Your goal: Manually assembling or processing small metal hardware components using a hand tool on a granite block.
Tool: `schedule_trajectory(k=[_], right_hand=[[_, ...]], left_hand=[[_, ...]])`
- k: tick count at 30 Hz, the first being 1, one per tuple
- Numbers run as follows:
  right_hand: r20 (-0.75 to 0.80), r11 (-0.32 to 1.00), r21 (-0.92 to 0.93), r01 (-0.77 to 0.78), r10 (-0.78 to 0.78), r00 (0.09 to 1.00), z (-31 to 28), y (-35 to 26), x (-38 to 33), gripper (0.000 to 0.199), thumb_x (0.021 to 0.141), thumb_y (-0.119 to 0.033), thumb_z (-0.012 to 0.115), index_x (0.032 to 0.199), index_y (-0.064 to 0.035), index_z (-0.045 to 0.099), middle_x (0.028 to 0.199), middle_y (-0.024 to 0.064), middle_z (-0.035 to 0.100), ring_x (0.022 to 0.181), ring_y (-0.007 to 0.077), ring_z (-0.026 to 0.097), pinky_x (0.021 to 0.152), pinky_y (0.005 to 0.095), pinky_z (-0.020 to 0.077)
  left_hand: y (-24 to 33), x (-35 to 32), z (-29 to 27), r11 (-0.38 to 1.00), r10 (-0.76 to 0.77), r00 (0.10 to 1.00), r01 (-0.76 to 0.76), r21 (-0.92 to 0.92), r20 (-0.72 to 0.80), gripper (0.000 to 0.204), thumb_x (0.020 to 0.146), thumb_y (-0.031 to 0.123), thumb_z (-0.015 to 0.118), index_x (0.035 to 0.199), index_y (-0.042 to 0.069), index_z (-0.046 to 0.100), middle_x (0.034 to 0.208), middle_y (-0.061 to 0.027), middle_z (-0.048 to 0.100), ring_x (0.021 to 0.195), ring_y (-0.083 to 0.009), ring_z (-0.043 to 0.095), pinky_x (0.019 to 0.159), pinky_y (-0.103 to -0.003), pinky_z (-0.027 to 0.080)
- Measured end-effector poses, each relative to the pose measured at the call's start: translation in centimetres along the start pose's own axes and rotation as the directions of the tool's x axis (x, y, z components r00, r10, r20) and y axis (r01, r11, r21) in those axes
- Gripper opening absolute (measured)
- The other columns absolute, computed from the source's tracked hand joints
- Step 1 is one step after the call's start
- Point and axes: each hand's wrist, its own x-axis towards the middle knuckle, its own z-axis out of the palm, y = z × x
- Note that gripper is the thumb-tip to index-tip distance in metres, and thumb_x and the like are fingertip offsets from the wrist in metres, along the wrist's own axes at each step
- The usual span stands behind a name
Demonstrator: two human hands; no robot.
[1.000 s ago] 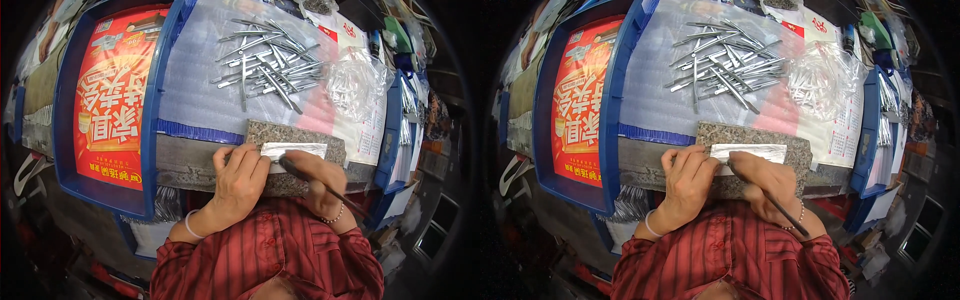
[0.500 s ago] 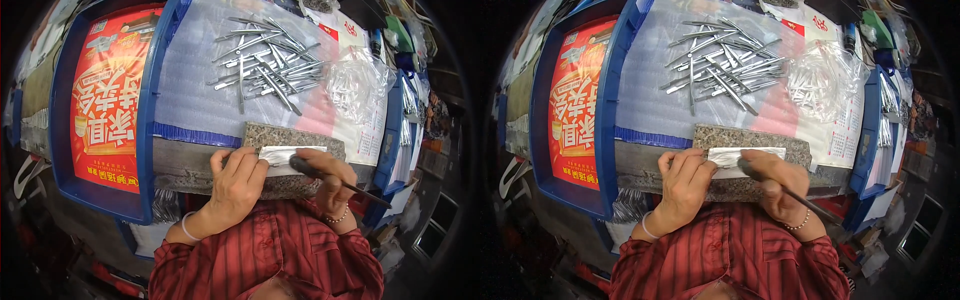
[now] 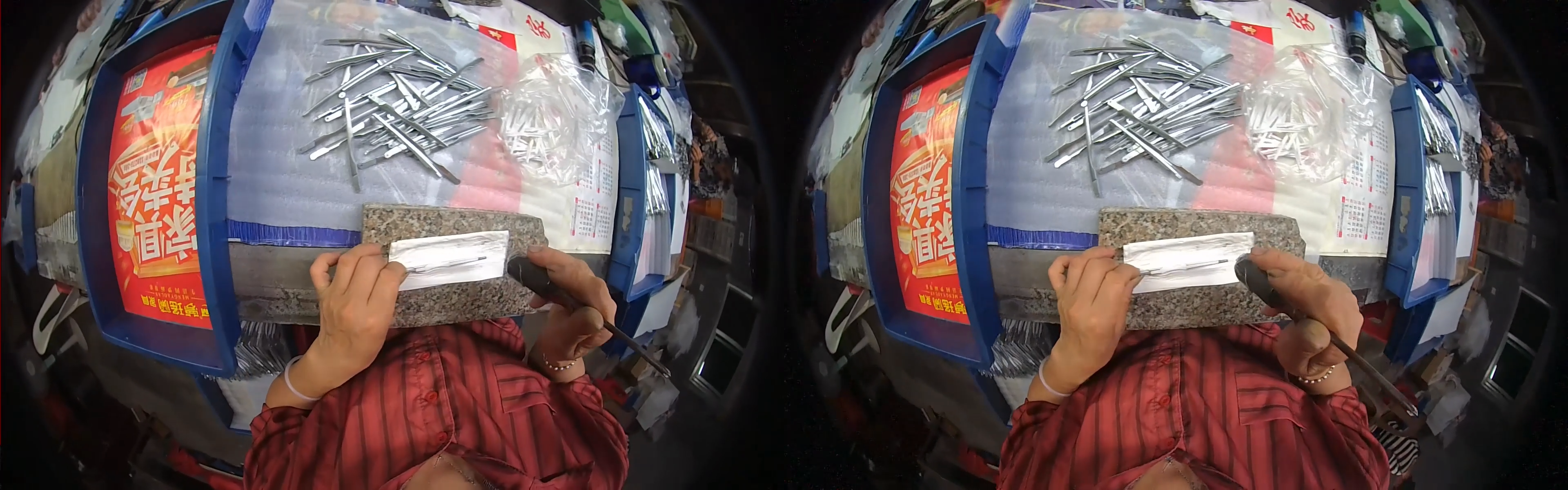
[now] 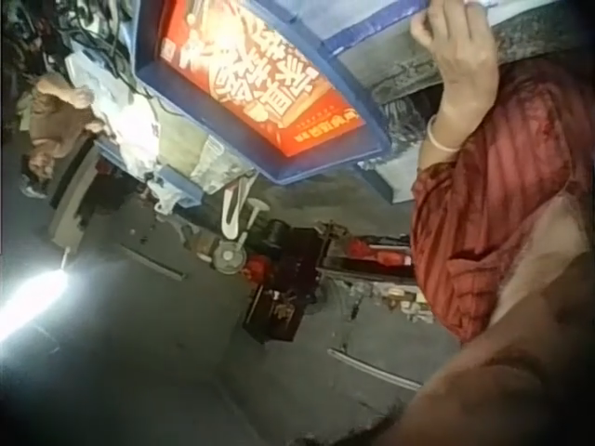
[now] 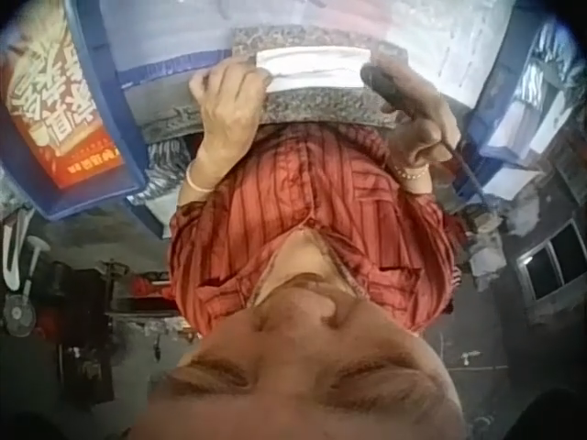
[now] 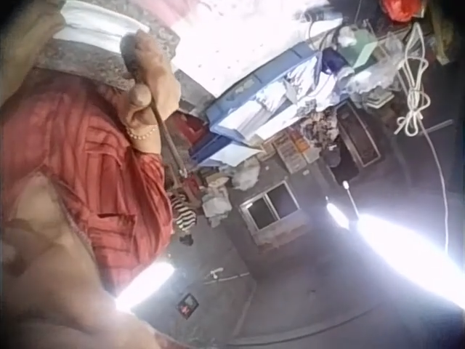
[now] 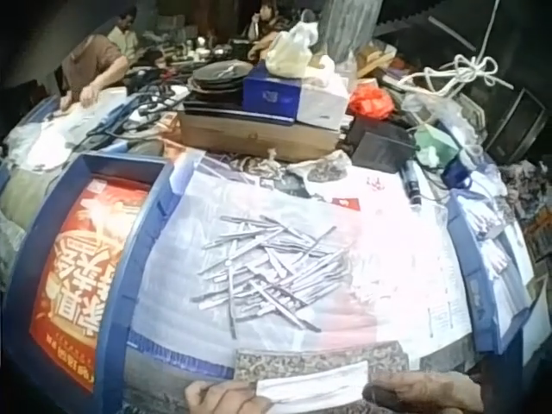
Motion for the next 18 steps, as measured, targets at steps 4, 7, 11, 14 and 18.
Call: schedule_trajectory(k=[4, 7, 11, 14, 18], right_hand=[[0.048, 0.989, 0.036, 0.143, -0.144, 0.988, -1.6, 0.3, 0.3, 0.063, 0.103, -0.051, 0.035, 0.108, 0.0081, 0.058, 0.101, 0.0247, 0.069, 0.081, 0.0304, 0.072, 0.061, 0.0356, 0.06], [0.057, 0.959, 0.094, 0.268, -0.274, 0.96, -1.6, 2.7, -0.5, 0.028, 0.1, -0.019, 0.049, 0.107, 0.0061, 0.06, 0.101, 0.023, 0.07, 0.08, 0.0314, 0.072, 0.068, 0.0333, 0.0594], [0.291, 0.975, -0.106, 0.195, -0.157, 0.944, 0.7, 3.9, 0.7, 0.029, 0.101, -0.022, 0.05, 0.108, 0.0026, 0.063, 0.085, 0.0188, 0.067, 0.069, 0.0314, 0.068, 0.059, 0.0353, 0.0537], [0.282, 0.999, -0.04, -0.032, 0.042, 0.959, 0.5, 3.5, 0.7, 0.037, 0.103, -0.029, 0.046, 0.106, 0.0026, 0.065, 0.088, 0.0185, 0.068, 0.079, 0.0309, 0.069, 0.068, 0.0353, 0.0541], [0.088, 0.996, -0.034, -0.082, 0.085, 0.993, -0.8, 2.7, -0.6, 0.062, 0.102, -0.047, 0.037, 0.099, 0.0065, 0.07, 0.096, 0.0189, 0.072, 0.086, 0.0288, 0.069, 0.076, 0.0351, 0.0532]], left_hand=[[0.1, 0.0, 0.2, 1.0, -0.004, 1.0, 0.004, 0.018, -0.024, 0.021, 0.075, 0.007, 0.065, 0.096, 0.006, 0.062, 0.092, -0.0073, 0.057, 0.099, -0.0244, 0.059, 0.089, -0.043, 0.035], [0.2, 0.8, 0.3, 1.0, 0.017, 0.999, -0.017, 0.016, -0.045, 0.02, 0.075, 0.006, 0.067, 0.095, 0.006, 0.062, 0.089, -0.0071, 0.057, 0.098, -0.0251, 0.06, 0.088, -0.042, 0.035], [0.2, 1.0, 0.4, 1.0, 0.019, 0.998, -0.018, 0.004, -0.057, 0.018, 0.077, 0.004, 0.068, 0.093, 0.006, 0.062, 0.088, -0.0078, 0.058, 0.096, -0.025, 0.061, 0.087, -0.042, 0.036], [0.0, 0.4, -0.3, 1.0, 0.015, 0.999, -0.014, 0.018, -0.039, 0.02, 0.075, 0.0, 0.07, 0.092, 0.005, 0.063, 0.088, -0.0077, 0.059, 0.095, -0.028, 0.061, 0.087, -0.041, 0.036], [0.3, -2.8, -1.6, 0.999, -0.004, 0.983, 0.013, 0.049, -0.185, 0.028, 0.068, -0.001, 0.072, 0.093, 0.008, 0.063, 0.087, -0.0057, 0.06, 0.093, -0.0272, 0.063, 0.087, -0.043, 0.037]])
